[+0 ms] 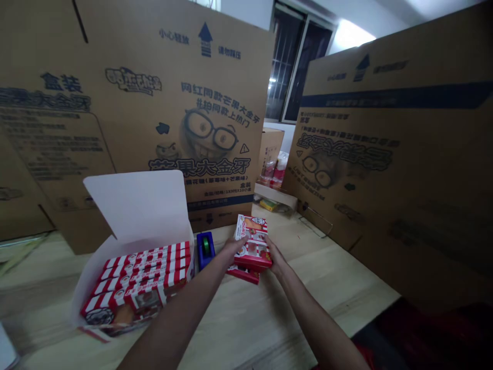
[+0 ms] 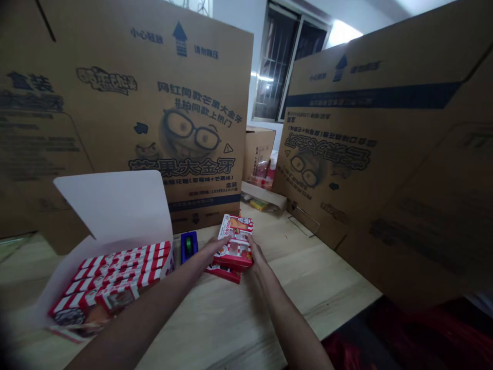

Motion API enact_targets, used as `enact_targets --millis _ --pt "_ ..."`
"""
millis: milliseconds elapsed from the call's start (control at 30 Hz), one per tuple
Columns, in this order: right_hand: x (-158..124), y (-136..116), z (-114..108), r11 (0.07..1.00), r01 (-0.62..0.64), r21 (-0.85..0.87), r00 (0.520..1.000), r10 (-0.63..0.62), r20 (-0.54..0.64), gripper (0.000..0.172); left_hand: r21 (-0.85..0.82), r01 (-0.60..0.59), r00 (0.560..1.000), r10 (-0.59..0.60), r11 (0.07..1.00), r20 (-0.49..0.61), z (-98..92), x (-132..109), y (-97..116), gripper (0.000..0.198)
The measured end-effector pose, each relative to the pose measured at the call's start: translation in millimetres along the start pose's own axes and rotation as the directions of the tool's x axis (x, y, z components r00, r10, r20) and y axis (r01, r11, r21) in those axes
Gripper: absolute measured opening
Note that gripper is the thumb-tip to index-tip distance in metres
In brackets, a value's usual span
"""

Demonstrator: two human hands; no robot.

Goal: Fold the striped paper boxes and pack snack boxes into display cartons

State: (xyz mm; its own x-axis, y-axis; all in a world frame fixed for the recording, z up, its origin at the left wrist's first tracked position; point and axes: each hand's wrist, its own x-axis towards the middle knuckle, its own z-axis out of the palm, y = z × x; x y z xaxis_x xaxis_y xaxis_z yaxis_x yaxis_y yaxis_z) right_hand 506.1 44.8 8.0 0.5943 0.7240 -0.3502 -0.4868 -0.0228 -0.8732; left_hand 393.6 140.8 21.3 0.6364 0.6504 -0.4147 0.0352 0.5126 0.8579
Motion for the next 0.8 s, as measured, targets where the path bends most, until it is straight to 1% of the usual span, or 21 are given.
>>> enact_targets --millis 100,167,267,333,433,500,600,700,800 --pt "-7.8 -4.2 -9.0 0.997 -0.071 0.002 0.992 0.07 0.101 0.042 -0.059 0.006 0.999 -0.008 0.998 -0.032 11.2 -3.3 -16.4 0.046" --pt "-14.2 -9.2 -19.0 0.99 -0.143 -0.015 0.977 0.144 0.154 0.044 -0.106 0.018 0.999 -0.022 0.994 -0.036 16.3 -14.1 -28.6 0.047" --pt "-27.7 -15.2 -35.3 0.967 -0.242 -0.074 0.951 0.252 0.181 0.042 -0.181 0.019 1.0 -0.023 0.983 -0.02 21.6 -42.6 -48.4 0.048" --pt "-40.9 -16.9 -44.1 0.959 -0.257 -0.115 0.943 0.275 0.189 0.038 -0.228 0.009 1.0 -0.009 0.974 -0.003 24.0 -65.6 -61.3 0.049" --pt "-68.1 -15.0 -53.0 0.96 -0.221 -0.173 0.945 0.255 0.206 0.035 -0.278 -0.008 1.0 0.009 0.96 0.002 25.1 -99.5 -79.0 0.051" --pt "-89.9 -11.0 -57.5 0.957 -0.199 -0.212 0.941 0.247 0.233 0.04 -0.301 -0.025 1.0 0.02 0.953 -0.019 23.6 -121.0 -89.5 0.054" --pt "-123.2 -3.2 -62.4 0.946 -0.177 -0.27 0.935 0.247 0.253 0.05 -0.305 -0.044 0.999 0.035 0.951 -0.034 18.0 -154.2 -102.0 0.058" --pt "-153.7 3.4 -62.0 0.947 -0.142 -0.287 0.941 0.219 0.256 0.063 -0.272 -0.055 0.998 0.06 0.961 0.013 8.7 -189.6 -109.3 0.059" --pt "-182.1 5.6 -54.4 0.961 -0.073 -0.268 0.94 0.156 0.302 0.079 -0.198 -0.06 0.996 0.071 0.978 0.047 -7.4 -221.9 -112.7 0.061"
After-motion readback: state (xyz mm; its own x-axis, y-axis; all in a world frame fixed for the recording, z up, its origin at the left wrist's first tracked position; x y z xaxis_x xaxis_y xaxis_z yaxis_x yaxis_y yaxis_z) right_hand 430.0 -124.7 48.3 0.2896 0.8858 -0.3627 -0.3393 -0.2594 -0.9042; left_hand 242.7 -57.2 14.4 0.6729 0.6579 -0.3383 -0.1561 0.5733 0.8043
